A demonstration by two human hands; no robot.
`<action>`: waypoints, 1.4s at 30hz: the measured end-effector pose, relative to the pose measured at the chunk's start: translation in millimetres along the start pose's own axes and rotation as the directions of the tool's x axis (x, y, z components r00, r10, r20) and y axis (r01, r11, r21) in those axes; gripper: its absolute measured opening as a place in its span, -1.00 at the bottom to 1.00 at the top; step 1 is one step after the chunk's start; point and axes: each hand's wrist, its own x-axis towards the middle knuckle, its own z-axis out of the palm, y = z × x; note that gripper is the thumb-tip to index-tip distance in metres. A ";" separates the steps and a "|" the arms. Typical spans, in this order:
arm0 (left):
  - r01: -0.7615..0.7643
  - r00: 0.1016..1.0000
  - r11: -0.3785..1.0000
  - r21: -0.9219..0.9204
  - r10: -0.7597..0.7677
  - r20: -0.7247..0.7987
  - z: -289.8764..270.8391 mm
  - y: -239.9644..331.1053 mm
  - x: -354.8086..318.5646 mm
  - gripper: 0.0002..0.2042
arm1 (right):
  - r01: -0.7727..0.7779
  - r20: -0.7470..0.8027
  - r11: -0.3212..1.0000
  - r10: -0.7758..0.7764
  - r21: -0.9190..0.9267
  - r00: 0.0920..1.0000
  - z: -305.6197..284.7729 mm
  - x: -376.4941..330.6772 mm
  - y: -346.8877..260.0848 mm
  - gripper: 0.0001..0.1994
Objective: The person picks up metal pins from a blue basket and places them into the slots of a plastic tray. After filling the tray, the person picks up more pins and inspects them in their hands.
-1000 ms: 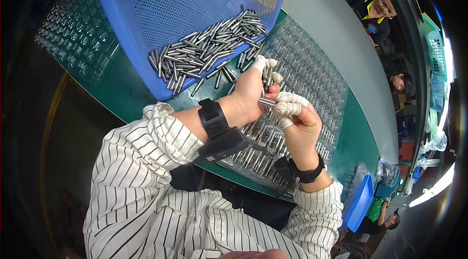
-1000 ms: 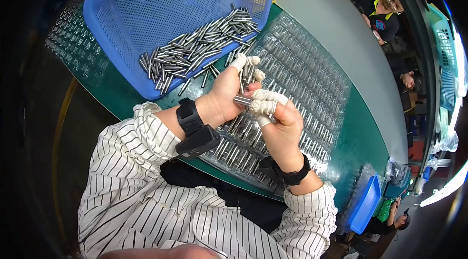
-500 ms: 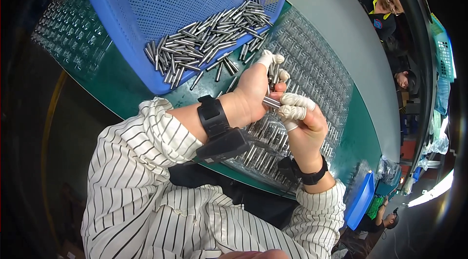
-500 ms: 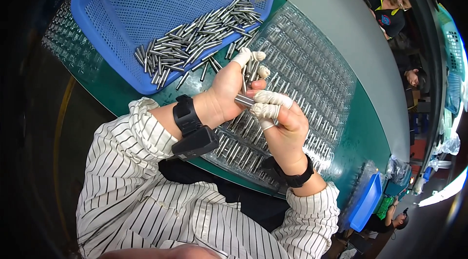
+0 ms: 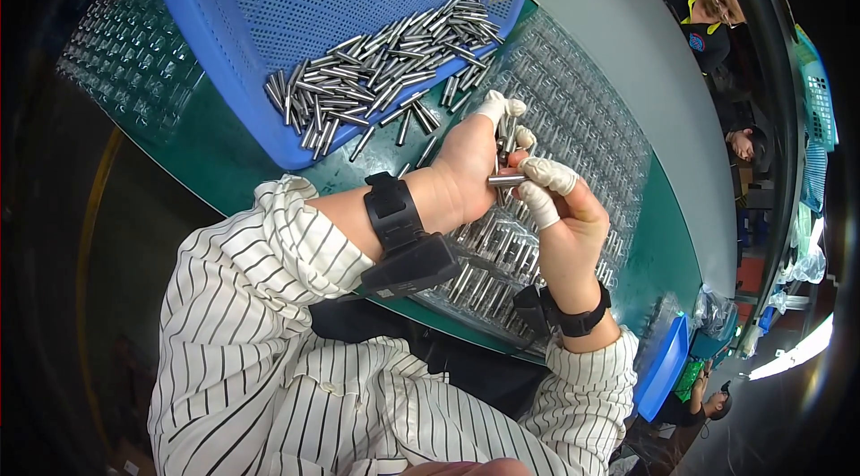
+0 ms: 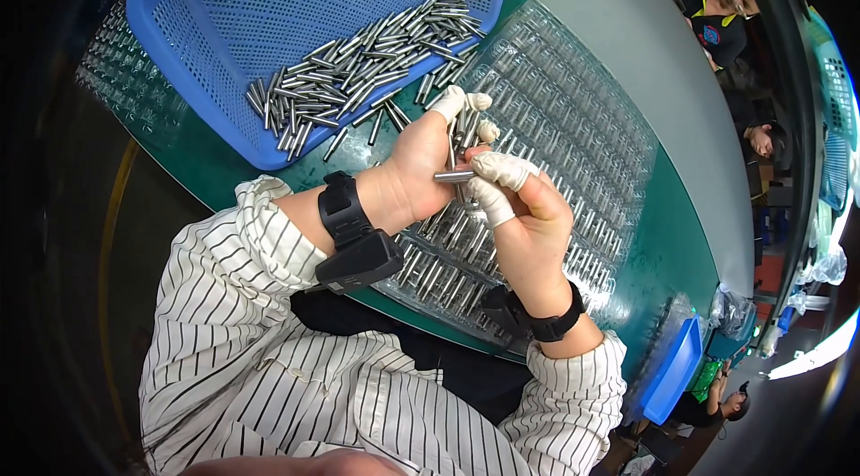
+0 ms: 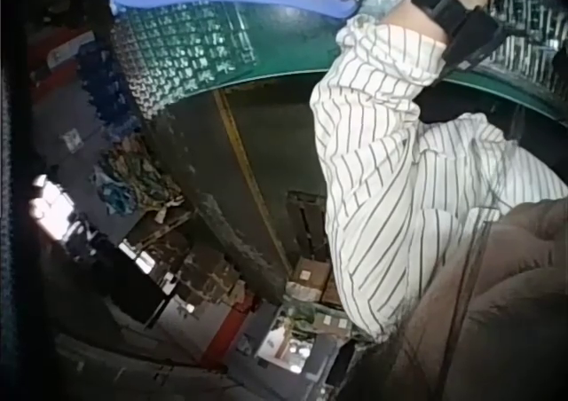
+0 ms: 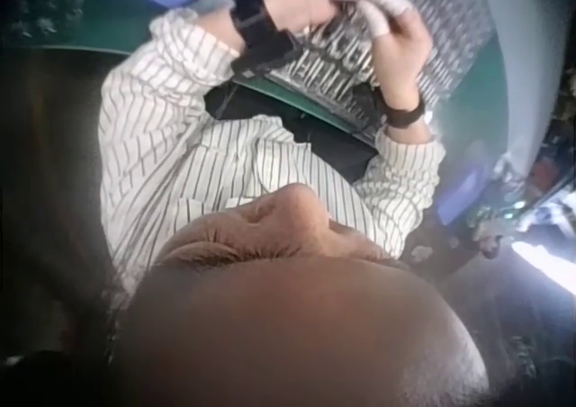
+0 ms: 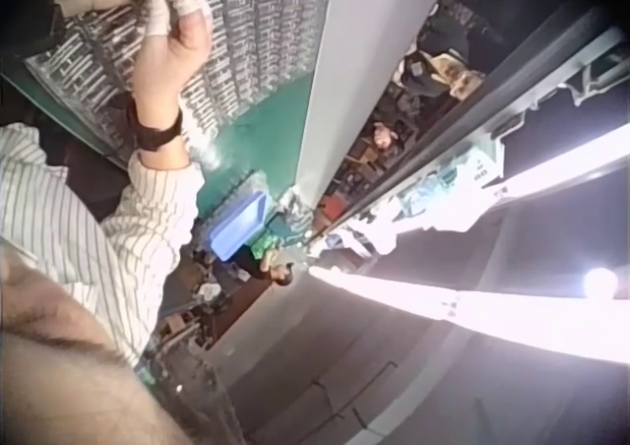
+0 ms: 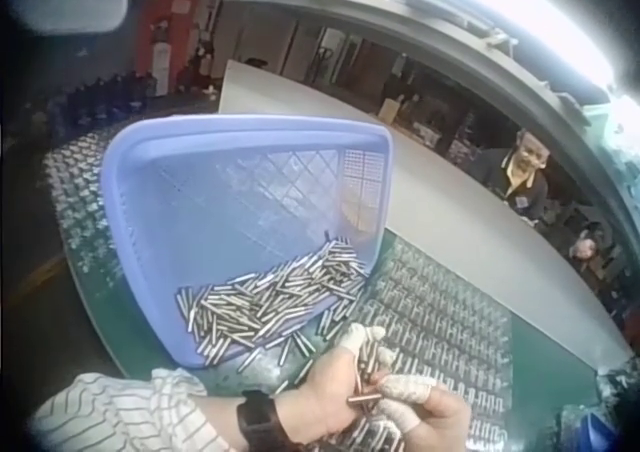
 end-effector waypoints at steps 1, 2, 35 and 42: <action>-0.001 1.000 1.000 -0.002 0.001 -0.007 0.4 0.2 0.2 -0.71 | -0.019 0.010 1.000 0.019 -0.011 1.000 -0.8 1.4 0.4 -0.81; -0.003 1.000 1.000 -0.003 0.002 -0.014 1.0 0.3 0.1 -0.72 | -0.038 0.020 0.999 0.039 -0.022 0.999 -1.5 2.7 0.8 -0.81; 0.029 0.999 0.998 0.061 -0.027 -0.037 -1.8 3.6 -5.1 -0.73 | -0.201 -0.004 0.975 0.202 0.096 0.979 8.2 2.9 -12.4 -0.84; 0.032 0.999 0.998 0.053 -0.030 -0.037 -4.1 4.7 -5.8 -0.73 | -0.189 0.000 0.979 0.189 0.082 0.982 10.9 1.0 -13.7 -0.82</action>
